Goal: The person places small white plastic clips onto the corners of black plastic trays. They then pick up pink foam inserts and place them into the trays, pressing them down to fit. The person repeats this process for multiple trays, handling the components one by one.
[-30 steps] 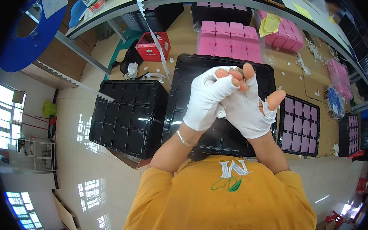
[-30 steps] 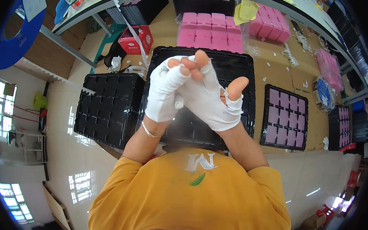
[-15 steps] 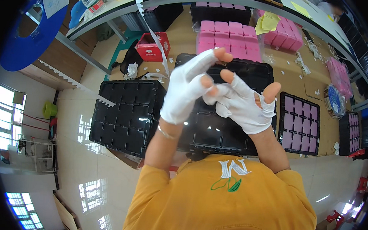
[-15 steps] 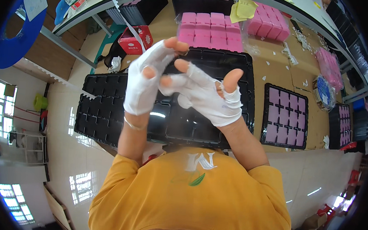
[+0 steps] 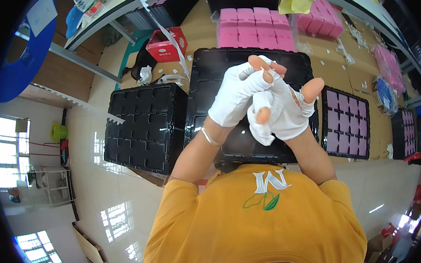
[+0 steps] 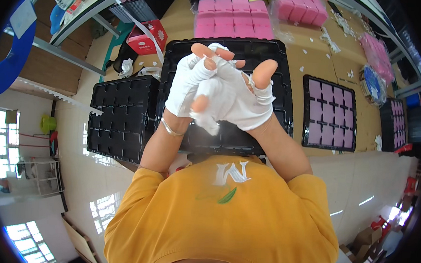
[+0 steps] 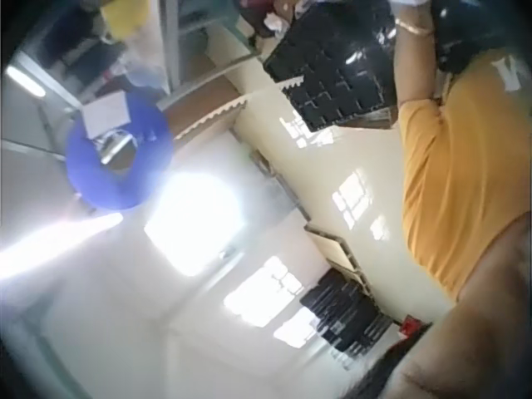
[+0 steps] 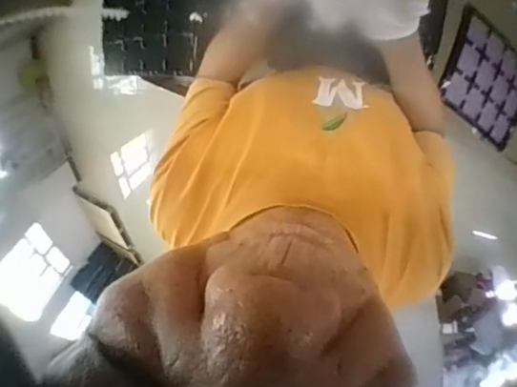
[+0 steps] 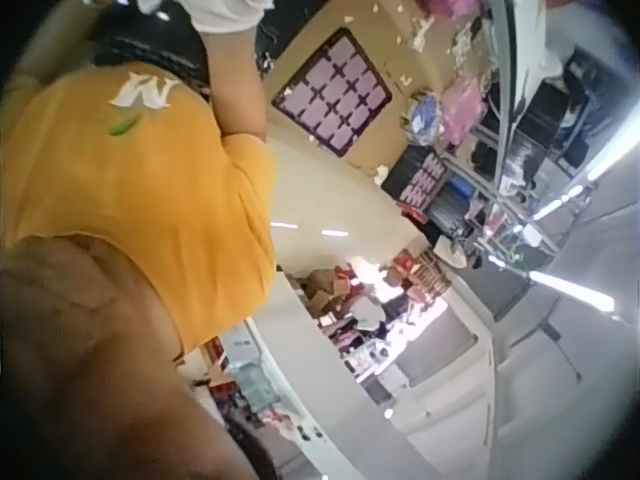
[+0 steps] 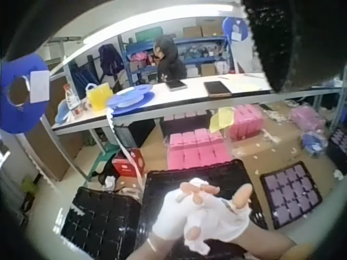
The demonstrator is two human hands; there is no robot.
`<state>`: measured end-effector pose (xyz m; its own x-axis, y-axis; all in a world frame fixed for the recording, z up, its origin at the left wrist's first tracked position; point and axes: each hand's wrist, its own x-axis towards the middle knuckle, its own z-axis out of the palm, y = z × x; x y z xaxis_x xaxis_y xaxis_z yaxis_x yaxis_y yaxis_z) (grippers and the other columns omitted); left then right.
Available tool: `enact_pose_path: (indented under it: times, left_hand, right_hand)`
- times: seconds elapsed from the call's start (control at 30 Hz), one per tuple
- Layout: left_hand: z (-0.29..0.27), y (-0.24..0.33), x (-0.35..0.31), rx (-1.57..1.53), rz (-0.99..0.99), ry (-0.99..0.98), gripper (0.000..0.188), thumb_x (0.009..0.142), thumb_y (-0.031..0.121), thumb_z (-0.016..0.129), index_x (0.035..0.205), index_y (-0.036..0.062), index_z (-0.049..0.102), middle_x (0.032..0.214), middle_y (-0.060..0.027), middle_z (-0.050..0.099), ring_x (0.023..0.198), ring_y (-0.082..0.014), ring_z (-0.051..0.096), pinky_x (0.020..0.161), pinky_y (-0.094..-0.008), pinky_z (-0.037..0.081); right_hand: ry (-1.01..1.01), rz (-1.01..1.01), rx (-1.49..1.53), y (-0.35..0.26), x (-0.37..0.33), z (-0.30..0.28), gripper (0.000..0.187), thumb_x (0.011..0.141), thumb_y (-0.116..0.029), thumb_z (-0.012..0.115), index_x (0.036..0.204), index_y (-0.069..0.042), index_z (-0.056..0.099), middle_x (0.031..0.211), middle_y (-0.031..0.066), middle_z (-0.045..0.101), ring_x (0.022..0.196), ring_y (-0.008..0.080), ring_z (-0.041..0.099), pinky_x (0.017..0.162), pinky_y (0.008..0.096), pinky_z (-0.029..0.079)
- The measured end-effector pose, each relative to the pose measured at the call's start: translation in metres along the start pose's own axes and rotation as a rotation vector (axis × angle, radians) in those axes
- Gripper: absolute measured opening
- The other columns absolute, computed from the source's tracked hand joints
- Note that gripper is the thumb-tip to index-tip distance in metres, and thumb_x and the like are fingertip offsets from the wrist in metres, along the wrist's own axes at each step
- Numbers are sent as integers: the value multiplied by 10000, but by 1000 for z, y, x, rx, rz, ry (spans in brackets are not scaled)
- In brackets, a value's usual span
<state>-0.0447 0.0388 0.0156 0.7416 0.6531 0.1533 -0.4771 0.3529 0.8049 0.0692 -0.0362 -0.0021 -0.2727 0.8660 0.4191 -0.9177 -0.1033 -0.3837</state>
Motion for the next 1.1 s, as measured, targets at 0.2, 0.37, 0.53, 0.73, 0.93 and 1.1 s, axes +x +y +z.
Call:
enact_pose_path:
  times: [0.2, 0.37, 0.53, 0.73, 0.93, 1.1]
  left_hand:
    - [-1, -8, -2, -77, -46, -63, 360, 903, 208, 644, 1166, -33, 603, 1134, -96, 644, 1008, -172, 617, 912, -293, 496]
    - [-21, -2, -8, 763, 369, 258, 356, 966, 268, 504, 1164, -23, 556, 1090, -130, 622, 1007, -188, 603, 910, -288, 476]
    - [3, 2, -57, 606, 514, 465, 268, 955, 214, 599, 1101, -9, 606, 971, -59, 610, 855, -138, 601, 778, -301, 502]
    - [27, -17, -58, 1260, 840, 79, 479, 652, 232, 849, 987, 21, 580, 919, -134, 615, 791, -315, 607, 683, -371, 508]
    - [27, -17, -54, 1593, 938, 14, 247, 763, 187, 733, 922, 89, 572, 876, -71, 593, 774, -272, 584, 689, -378, 460]
    - [45, -7, -58, 1825, 836, -20, 253, 768, 271, 704, 893, 101, 564, 847, -52, 558, 766, -241, 561, 693, -370, 438]
  right_hand:
    - [-17, -226, 325, 17, 6, -12, 1270, 613, -792, 673, 1534, -88, 154, 1244, -8, 512, 1210, 322, 476, 981, 454, 436]
    - [-5, -100, -150, -10, 28, 16, 1048, 718, -727, 616, 1503, -155, 224, 1418, 263, 429, 1293, 381, 459, 1012, 484, 434]
    - [186, -511, -896, -24, 35, -9, 806, 941, -435, 588, 1511, -40, 176, 1325, 186, 543, 1202, 262, 551, 950, 356, 477]
    - [626, -693, -1205, -13, 42, 0, 619, 973, -275, 591, 1480, -54, 311, 1152, 68, 640, 944, 108, 589, 832, 231, 460]
    - [823, -694, -1510, -13, 36, -4, 585, 933, -285, 658, 1412, -50, 420, 1017, 60, 677, 801, 80, 565, 774, 207, 458]
    - [857, -855, -1889, -24, 32, -10, 500, 870, -252, 712, 1278, -16, 544, 1004, 122, 683, 857, 192, 627, 797, 275, 494]
